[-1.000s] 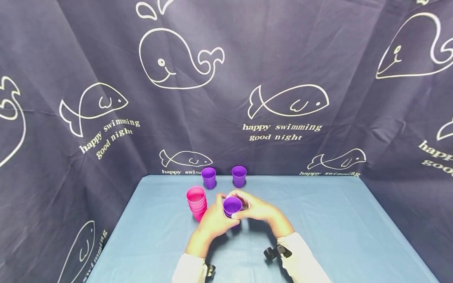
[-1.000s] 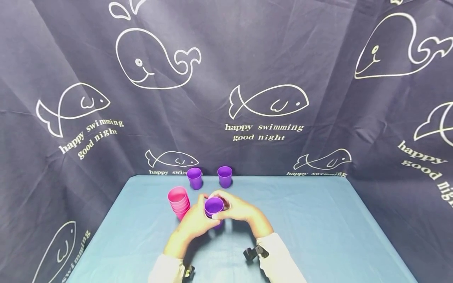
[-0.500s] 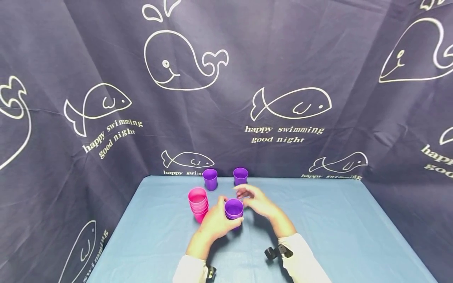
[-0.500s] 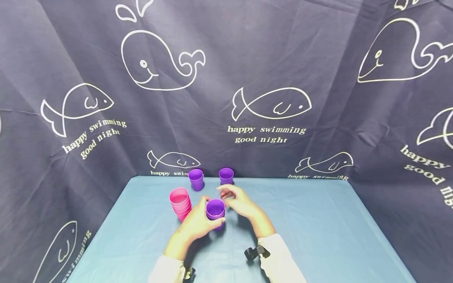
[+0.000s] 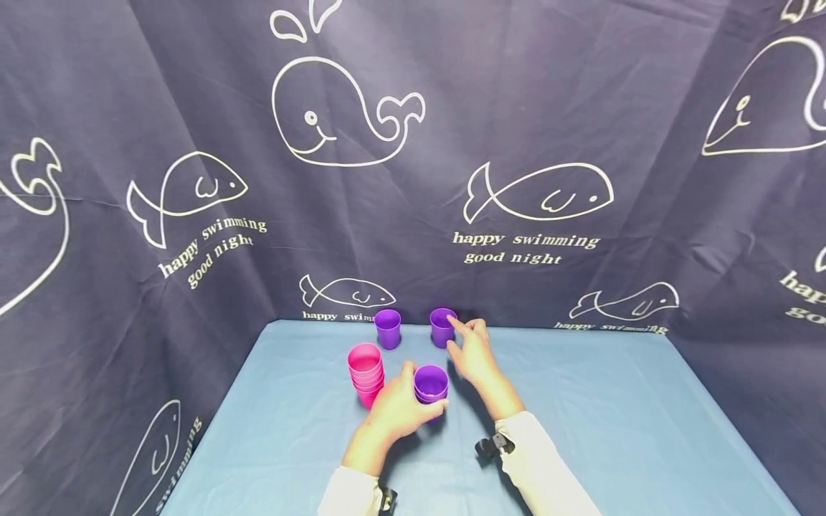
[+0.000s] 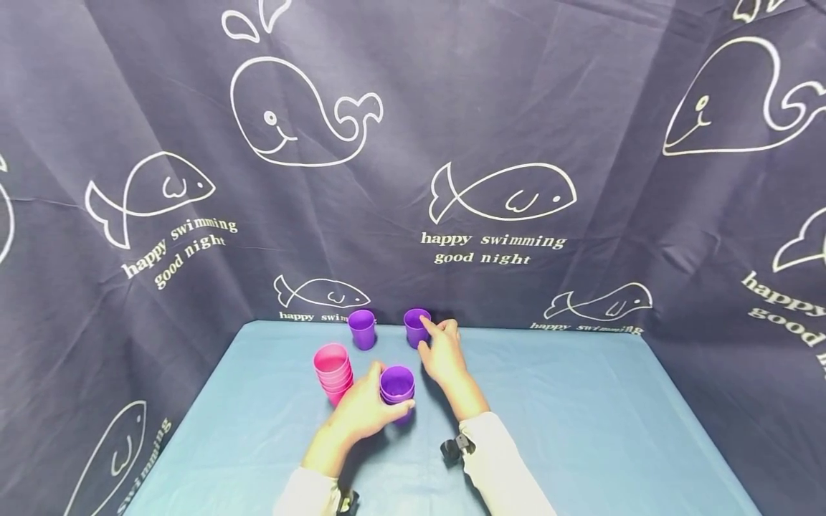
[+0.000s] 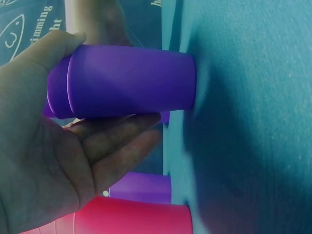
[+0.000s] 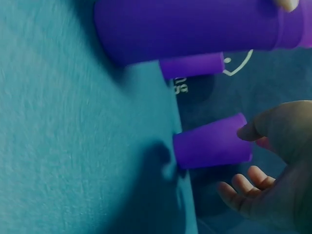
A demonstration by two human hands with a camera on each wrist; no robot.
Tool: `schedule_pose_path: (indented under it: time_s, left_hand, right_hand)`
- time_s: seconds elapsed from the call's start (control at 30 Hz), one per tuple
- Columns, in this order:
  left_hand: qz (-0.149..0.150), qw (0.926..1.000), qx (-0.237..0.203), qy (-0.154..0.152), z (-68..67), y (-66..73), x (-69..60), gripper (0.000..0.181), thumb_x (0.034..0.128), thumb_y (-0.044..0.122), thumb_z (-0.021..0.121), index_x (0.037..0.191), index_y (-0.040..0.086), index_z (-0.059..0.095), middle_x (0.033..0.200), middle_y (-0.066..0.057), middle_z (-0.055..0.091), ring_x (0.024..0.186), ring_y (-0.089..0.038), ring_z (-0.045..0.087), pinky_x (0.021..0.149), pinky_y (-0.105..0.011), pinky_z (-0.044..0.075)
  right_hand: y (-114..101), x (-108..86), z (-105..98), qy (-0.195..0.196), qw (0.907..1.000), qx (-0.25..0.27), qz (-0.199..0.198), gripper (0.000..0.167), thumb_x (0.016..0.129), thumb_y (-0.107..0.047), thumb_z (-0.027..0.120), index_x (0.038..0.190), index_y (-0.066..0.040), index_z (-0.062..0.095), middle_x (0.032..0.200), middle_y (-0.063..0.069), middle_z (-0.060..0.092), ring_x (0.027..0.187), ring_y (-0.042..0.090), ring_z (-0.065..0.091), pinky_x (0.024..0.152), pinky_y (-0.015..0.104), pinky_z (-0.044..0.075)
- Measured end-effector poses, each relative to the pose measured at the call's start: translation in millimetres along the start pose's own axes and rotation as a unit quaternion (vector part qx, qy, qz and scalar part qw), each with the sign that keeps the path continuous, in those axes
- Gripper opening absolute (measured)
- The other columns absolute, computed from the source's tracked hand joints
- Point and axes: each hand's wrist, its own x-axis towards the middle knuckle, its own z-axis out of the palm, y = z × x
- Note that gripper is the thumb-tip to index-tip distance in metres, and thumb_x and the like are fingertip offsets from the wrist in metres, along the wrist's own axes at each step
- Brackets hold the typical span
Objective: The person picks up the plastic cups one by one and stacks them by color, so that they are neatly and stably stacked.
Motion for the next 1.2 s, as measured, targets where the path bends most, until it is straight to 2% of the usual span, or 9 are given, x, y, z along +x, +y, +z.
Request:
schedule_pose_path:
  time_s: [0.1,0.3,0.5,0.7,0.83,0.97,1.1,1.2]
  left_hand:
    - [0.000,1.0000,-0.001,0.001,0.1,0.0,0.0,0.069,0.0761,0.053,0.089,0.118,0.013,0.051,0.088,0.001,0.067,0.078,-0.013,0.064,0.071,-0.032,0.054]
    - [0.012,0.9999,0.002,0.008,-0.8,1.5,0.3,0.069,0.0752,0.052,0.089,0.117,0.011,0.052,0.087,0.000,0.068,0.077,-0.013,0.065,0.069,-0.032,0.054]
    - [0.011,0.9999,0.008,0.010,-1.9,2.5,0.2,0.071,0.0752,0.053,0.089,0.119,0.010,0.053,0.088,-0.002,0.069,0.078,-0.016,0.067,0.070,-0.034,0.055]
    - [0.010,0.9999,0.004,0.006,-1.7,1.4,-0.9,0.070,0.0759,0.054,0.088,0.118,0.011,0.053,0.088,-0.001,0.068,0.078,-0.014,0.066,0.071,-0.033,0.055]
    - [0.011,0.9999,0.003,0.006,-1.3,0.6,-0.8,0.070,0.0762,0.054,0.088,0.119,0.011,0.053,0.089,-0.001,0.069,0.079,-0.014,0.066,0.071,-0.033,0.055]
    - [0.014,0.9999,0.005,0.006,-1.4,0.6,0.2,0.068,0.0770,0.052,0.088,0.118,0.011,0.053,0.089,-0.001,0.068,0.079,-0.015,0.066,0.071,-0.034,0.055]
    - [0.016,0.9998,0.007,0.005,-1.9,1.3,0.0,0.068,0.0769,0.052,0.088,0.118,0.010,0.053,0.088,-0.001,0.068,0.078,-0.015,0.067,0.070,-0.034,0.055]
    - [0.017,0.9998,0.012,0.006,-2.2,1.2,-0.4,0.069,0.0767,0.053,0.088,0.118,0.011,0.053,0.087,0.000,0.068,0.077,-0.015,0.066,0.069,-0.033,0.054]
  right_hand:
    - [4,3.5,4,0.001,0.9999,-0.011,-0.003,0.056,0.092,-0.008,0.072,0.147,-0.009,0.062,0.119,0.022,0.046,0.110,0.042,0.050,0.102,0.058,0.047]
    - [13,5.6,9,0.007,0.9999,-0.011,-0.011,0.051,0.094,-0.010,0.074,0.144,-0.009,0.065,0.143,0.033,0.045,0.127,0.054,0.053,0.112,0.063,0.046]
    - [19,8.0,11,0.020,0.9994,0.005,-0.027,0.039,0.095,-0.009,0.076,0.133,-0.005,0.072,0.151,0.034,0.050,0.134,0.053,0.058,0.115,0.061,0.047]
    - [22,7.8,11,0.034,0.9984,0.034,-0.031,0.016,0.092,-0.008,0.078,0.108,-0.003,0.081,0.151,0.030,0.056,0.136,0.049,0.060,0.113,0.057,0.050]
    - [22,7.4,11,0.049,0.9967,0.042,-0.049,0.011,0.090,-0.006,0.080,0.100,-0.003,0.081,0.144,0.028,0.062,0.129,0.047,0.065,0.109,0.056,0.054]
    - [19,5.6,11,0.066,0.9950,0.057,-0.048,0.011,0.086,-0.007,0.084,0.090,-0.004,0.075,0.139,0.023,0.060,0.123,0.045,0.066,0.110,0.055,0.053]
    - [17,1.6,10,0.077,0.9903,0.099,-0.060,0.022,0.085,-0.005,0.085,0.081,-0.006,0.063,0.141,0.021,0.058,0.123,0.045,0.065,0.108,0.055,0.053]
    - [16,-0.9,10,0.090,0.9828,0.136,-0.087,0.027,0.083,-0.003,0.086,0.086,-0.004,0.060,0.137,0.022,0.062,0.122,0.043,0.066,0.105,0.053,0.053]
